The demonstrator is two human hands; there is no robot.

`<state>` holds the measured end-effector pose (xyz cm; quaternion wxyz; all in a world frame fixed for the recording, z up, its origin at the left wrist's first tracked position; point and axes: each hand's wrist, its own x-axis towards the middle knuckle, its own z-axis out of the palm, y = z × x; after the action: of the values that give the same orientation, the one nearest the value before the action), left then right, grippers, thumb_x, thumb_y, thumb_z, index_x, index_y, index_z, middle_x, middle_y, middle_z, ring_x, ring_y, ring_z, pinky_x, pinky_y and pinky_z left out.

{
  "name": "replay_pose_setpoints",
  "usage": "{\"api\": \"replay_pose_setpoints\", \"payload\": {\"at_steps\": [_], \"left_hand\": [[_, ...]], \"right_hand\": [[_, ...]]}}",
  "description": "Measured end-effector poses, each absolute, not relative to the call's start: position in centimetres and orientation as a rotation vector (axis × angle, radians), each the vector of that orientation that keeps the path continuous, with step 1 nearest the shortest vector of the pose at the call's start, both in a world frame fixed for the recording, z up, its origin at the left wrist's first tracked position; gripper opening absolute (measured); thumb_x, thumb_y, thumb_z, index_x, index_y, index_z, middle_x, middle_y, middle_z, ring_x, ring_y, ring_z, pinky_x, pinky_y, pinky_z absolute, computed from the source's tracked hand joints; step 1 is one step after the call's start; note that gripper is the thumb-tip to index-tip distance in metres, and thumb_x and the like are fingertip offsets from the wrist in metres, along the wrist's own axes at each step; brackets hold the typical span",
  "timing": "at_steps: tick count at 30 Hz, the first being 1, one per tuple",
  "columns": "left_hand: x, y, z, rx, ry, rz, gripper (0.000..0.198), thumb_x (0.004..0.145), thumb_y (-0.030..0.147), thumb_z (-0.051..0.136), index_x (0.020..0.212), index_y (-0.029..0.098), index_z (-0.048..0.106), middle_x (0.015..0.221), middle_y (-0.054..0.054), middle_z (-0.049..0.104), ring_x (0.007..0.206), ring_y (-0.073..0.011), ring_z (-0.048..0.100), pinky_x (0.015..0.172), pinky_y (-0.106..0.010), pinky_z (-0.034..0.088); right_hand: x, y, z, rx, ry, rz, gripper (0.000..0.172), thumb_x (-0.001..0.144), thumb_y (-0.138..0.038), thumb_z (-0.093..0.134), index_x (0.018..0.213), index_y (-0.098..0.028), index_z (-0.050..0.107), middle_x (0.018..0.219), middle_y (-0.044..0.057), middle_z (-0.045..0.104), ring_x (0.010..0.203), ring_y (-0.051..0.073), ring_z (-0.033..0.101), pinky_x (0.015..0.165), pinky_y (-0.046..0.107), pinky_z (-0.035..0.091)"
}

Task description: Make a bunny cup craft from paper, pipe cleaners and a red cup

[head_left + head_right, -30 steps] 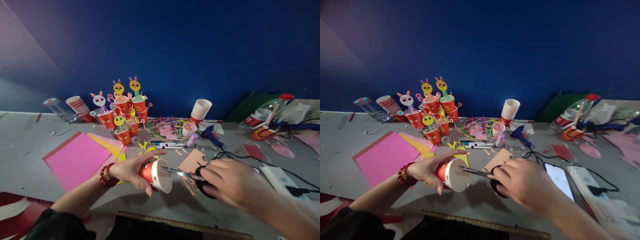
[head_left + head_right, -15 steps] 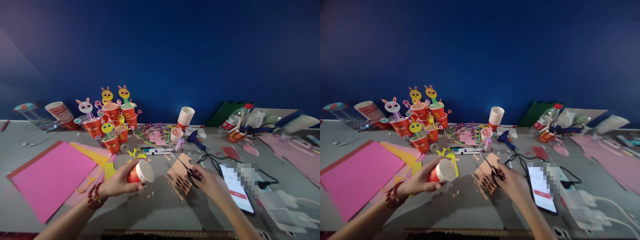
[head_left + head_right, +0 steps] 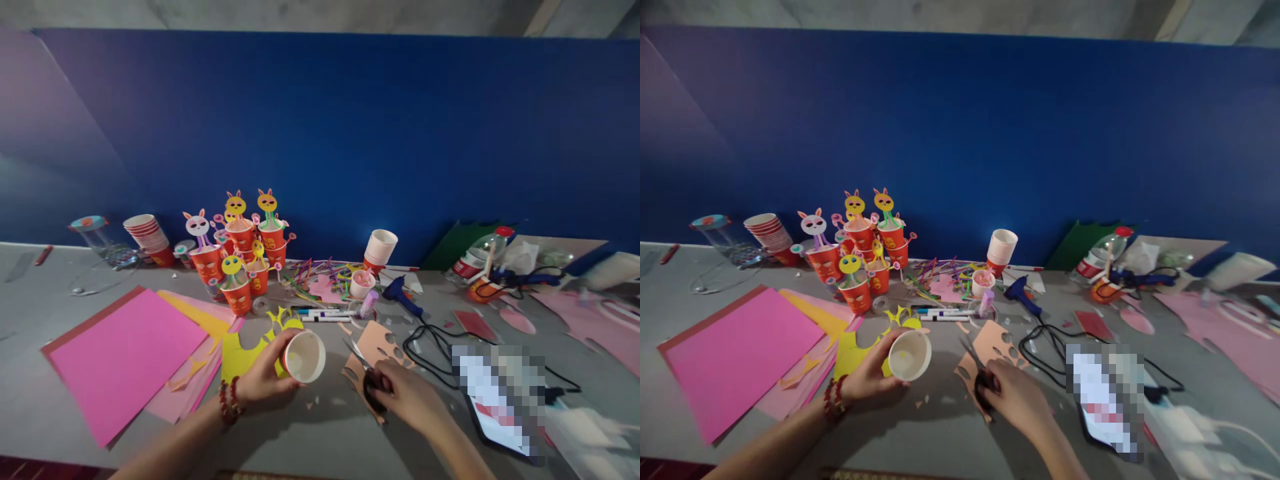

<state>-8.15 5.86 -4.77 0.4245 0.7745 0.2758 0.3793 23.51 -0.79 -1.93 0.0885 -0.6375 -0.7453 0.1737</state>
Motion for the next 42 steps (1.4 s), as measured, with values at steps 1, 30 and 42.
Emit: {"api": "replay_pose_setpoints", "payload": {"at_steps": [1,30,42], "left_hand": [[-8.0,5.7,-4.9,1.939,0.696,0.96,0.073,0.074,0.047,0.079,0.133,0.021,0.044,0.133,-0.017,0.054,0.122,-0.0326,0.054,0.106,-0.046,0.043],[-9.3,7.9,-7.2,1.906,1.267,1.262,0.027,0.094,0.028,0.049,0.068,0.021,0.043,0.063,0.004,0.045,0.06,-0.0133,0.047,0.06,-0.025,0.042],[-7.4,5.9,-5.6,2.446,1.167,0.825,0.015,0.092,0.022,0.053,0.095,0.02,0.067,0.1,-0.008,0.067,0.094,-0.022,0.063,0.085,-0.037,0.051]], "right_hand": [[23.2,-0.8,-1.5,-1.883,-2.207,0.544,0.005,0.081,-0.019,0.059,0.077,-0.021,0.06,0.077,0.002,0.069,0.072,0.021,0.066,0.062,0.028,0.042],[17.4,4.8,-5.8,-1.384,-1.684,0.57,0.086,0.083,-0.041,0.073,0.154,-0.022,0.029,0.145,0.017,0.054,0.13,0.034,0.055,0.105,0.051,0.047],[17.4,4.9,-6.8,-1.505,-1.793,0.465,0.074,0.078,-0.043,0.072,0.142,-0.02,0.043,0.134,0.018,0.063,0.126,0.037,0.059,0.1,0.053,0.05]]}}
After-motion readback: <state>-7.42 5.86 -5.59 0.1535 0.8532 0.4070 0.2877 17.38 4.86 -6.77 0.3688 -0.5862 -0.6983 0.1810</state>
